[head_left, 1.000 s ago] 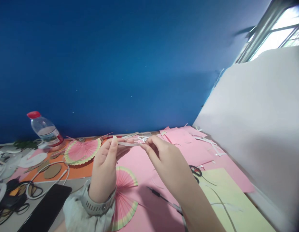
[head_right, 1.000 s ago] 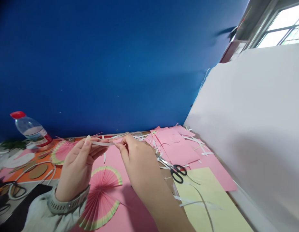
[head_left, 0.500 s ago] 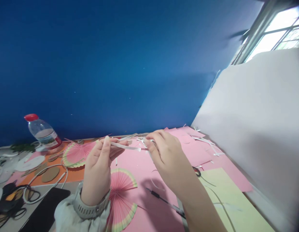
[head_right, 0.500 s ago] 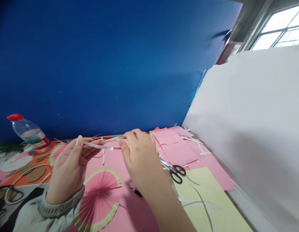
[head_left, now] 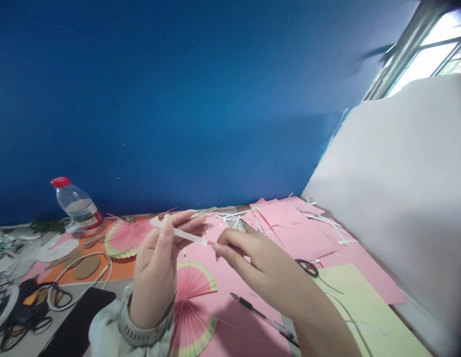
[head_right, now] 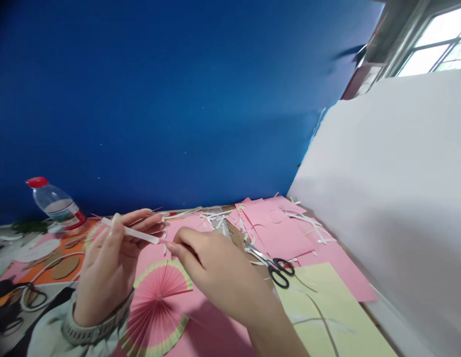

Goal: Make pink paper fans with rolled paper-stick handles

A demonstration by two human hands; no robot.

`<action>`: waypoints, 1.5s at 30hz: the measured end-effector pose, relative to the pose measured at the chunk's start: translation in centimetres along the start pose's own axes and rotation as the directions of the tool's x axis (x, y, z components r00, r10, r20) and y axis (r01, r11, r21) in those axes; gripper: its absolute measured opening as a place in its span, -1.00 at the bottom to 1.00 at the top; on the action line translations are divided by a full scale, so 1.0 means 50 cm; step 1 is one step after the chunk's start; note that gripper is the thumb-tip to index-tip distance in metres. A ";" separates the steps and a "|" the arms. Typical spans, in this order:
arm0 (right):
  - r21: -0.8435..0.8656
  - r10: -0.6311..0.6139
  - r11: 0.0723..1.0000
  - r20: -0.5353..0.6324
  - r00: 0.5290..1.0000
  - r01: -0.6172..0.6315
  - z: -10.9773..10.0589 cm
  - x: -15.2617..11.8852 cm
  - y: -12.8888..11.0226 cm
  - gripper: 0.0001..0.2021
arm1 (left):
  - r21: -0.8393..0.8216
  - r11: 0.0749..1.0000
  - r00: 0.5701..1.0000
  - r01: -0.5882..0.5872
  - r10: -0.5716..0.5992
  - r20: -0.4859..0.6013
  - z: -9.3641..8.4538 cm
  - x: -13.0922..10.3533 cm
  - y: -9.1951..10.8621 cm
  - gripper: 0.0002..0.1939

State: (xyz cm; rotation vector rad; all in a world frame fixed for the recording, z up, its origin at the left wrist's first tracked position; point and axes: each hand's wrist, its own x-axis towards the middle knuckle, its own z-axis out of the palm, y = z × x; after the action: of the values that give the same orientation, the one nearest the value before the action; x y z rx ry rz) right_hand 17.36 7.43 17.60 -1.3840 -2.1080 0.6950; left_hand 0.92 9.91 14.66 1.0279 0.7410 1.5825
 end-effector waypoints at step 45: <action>0.216 0.012 0.976 0.020 1.000 -0.016 0.010 0.006 -0.014 -0.73 | 0.099 0.993 0.997 0.067 -0.070 0.018 0.001 -0.008 -0.018 -0.75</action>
State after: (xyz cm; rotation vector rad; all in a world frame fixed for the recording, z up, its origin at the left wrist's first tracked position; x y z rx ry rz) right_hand 16.47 7.38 17.76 -1.2775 -1.9712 0.9168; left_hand 1.37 9.73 13.80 1.0779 0.8379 1.4864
